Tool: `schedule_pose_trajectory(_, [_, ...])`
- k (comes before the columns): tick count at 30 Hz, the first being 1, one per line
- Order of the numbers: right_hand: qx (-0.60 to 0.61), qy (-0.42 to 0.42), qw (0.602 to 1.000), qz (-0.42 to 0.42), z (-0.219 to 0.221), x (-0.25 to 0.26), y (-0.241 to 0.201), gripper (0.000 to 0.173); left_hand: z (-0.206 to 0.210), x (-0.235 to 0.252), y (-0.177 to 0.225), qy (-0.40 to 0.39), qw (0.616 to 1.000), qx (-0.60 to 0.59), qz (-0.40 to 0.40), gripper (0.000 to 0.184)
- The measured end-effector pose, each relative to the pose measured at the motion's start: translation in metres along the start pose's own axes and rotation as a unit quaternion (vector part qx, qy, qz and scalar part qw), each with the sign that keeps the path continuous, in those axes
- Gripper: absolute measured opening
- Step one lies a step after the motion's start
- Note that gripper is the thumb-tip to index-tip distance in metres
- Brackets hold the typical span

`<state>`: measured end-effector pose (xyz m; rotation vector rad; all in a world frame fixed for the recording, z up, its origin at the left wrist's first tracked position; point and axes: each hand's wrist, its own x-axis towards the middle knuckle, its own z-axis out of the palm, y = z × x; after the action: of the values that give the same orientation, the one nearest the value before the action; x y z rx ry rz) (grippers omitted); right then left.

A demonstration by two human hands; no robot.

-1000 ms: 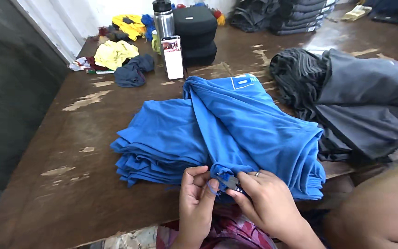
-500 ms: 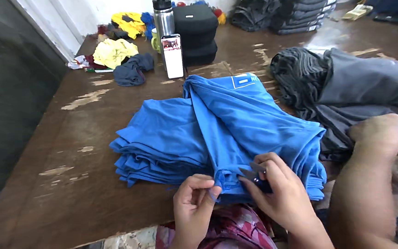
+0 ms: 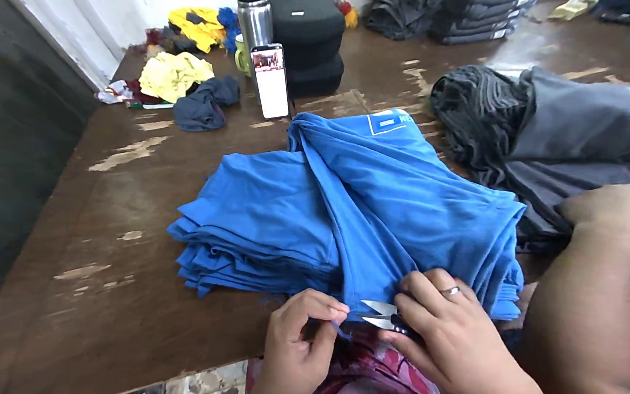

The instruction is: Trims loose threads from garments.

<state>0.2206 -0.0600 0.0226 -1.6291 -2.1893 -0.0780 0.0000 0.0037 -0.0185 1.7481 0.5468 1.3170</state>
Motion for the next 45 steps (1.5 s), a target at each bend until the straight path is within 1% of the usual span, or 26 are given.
schedule_pose_trajectory(6, [-0.068,0.053,0.996,0.002,0.019,0.001,0.000,0.058,-0.001,0.000,0.003,-0.013,1.000,-0.003,-0.012,0.007])
schedule_pose_trajectory(12, [-0.036,0.017,0.999,0.009,0.008,-0.002,0.001,0.057,-0.002,0.000,0.003,0.000,1.000,-0.009,-0.030,0.004])
schedule_pose_trajectory(16, [-0.057,0.027,0.998,0.016,0.012,0.001,-0.003,0.057,-0.003,-0.001,0.004,0.000,0.999,-0.025,-0.034,0.004])
schedule_pose_trajectory(18, [-0.054,0.031,0.998,0.019,0.013,0.002,-0.003,0.057,-0.005,-0.002,0.008,0.002,0.998,-0.050,-0.043,0.005])
schedule_pose_trajectory(21, [-0.054,0.051,0.997,-0.003,0.018,0.000,0.004,0.059,-0.012,-0.004,0.013,0.004,0.995,-0.084,-0.046,0.005])
schedule_pose_trajectory(22, [-0.059,0.059,0.996,-0.011,0.020,-0.001,0.005,0.061,-0.015,-0.005,0.014,-0.013,0.994,-0.103,-0.043,0.005])
schedule_pose_trajectory(23, [-0.066,0.061,0.996,-0.014,0.021,0.000,0.005,0.062,-0.019,-0.006,0.015,-0.051,0.990,-0.127,-0.044,0.006])
schedule_pose_trajectory(24, [-0.072,0.057,0.996,-0.011,0.021,0.001,0.003,0.063,-0.023,-0.008,0.018,-0.115,0.981,-0.143,-0.056,0.011])
schedule_pose_trajectory(25, [-0.075,0.048,0.996,-0.005,0.019,0.003,-0.001,0.062,-0.028,-0.010,0.023,-0.204,0.967,-0.133,-0.074,0.019])
schedule_pose_trajectory(26, [-0.071,0.039,0.997,0.003,0.016,0.005,-0.005,0.060,-0.033,-0.010,0.028,-0.299,0.946,-0.088,-0.087,0.026])
schedule_pose_trajectory(27, [-0.062,0.038,0.997,0.010,0.014,0.007,-0.008,0.057,-0.036,-0.011,0.033,-0.377,0.921,-0.020,-0.094,0.029])
schedule_pose_trajectory(28, [-0.049,0.050,0.997,0.013,0.015,0.008,-0.011,0.051,-0.038,-0.011,0.038,-0.416,0.903,0.047,-0.100,0.028])
schedule_pose_trajectory(29, [-0.033,0.072,0.997,0.009,0.018,0.010,-0.014,0.042,-0.038,-0.011,0.041,-0.409,0.900,0.117,-0.102,0.023])
schedule_pose_trajectory(31, [0.003,0.116,0.993,-0.022,0.026,0.017,-0.017,0.017,-0.039,-0.010,0.044,-0.359,0.899,0.229,-0.104,0.014])
schedule_pose_trajectory(32, [0.021,0.139,0.989,-0.040,0.028,0.023,-0.017,0.007,-0.042,-0.007,0.046,-0.354,0.893,0.256,-0.113,0.015])
schedule_pose_trajectory(33, [0.054,0.157,0.985,-0.045,0.024,0.030,-0.014,0.004,-0.044,-0.004,0.049,-0.353,0.886,0.274,-0.124,0.017])
schedule_pose_trajectory(34, [0.089,0.178,0.979,-0.031,0.016,0.035,-0.008,0.008,-0.046,-0.001,0.053,-0.340,0.883,0.294,-0.136,0.019])
schedule_pose_trajectory(35, [0.107,0.215,0.971,0.000,0.003,0.038,0.002,0.013,-0.046,0.002,0.054,-0.308,0.884,0.322,-0.145,0.020])
schedule_pose_trajectory(36, [0.109,0.273,0.955,0.034,-0.011,0.038,0.015,0.017,-0.045,0.004,0.053,-0.262,0.883,0.358,-0.153,0.021])
schedule_pose_trajectory(38, [0.103,0.392,0.909,0.097,-0.036,0.031,0.040,0.021,-0.047,0.006,0.041,-0.181,0.864,0.436,-0.176,0.027])
schedule_pose_trajectory(39, [0.126,0.441,0.882,0.107,-0.042,0.024,0.048,0.022,-0.050,0.006,0.030,-0.161,0.853,0.459,-0.189,0.028])
schedule_pose_trajectory(40, [0.166,0.472,0.860,0.100,-0.042,0.017,0.048,0.018,-0.053,0.004,0.018,-0.155,0.851,0.462,-0.196,0.024])
schedule_pose_trajectory(41, [0.217,0.464,0.855,0.083,-0.039,0.009,0.042,0.014,-0.056,-0.001,0.008,-0.160,0.862,0.449,-0.175,0.015])
schedule_pose_trajectory(42, [0.269,0.412,0.868,0.068,-0.032,0.000,0.030,0.013,-0.059,-0.008,0.004,-0.180,0.882,0.411,-0.145,0.009])
schedule_pose_trajectory(44, [0.351,0.249,0.902,0.031,-0.005,-0.013,0.003,0.016,-0.064,-0.023,0.010,-0.271,0.917,0.273,-0.108,0.012])
schedule_pose_trajectory(45, [0.346,0.178,0.921,0.012,0.015,-0.018,-0.005,0.022,-0.064,-0.029,0.017,-0.326,0.920,0.188,-0.109,0.016])
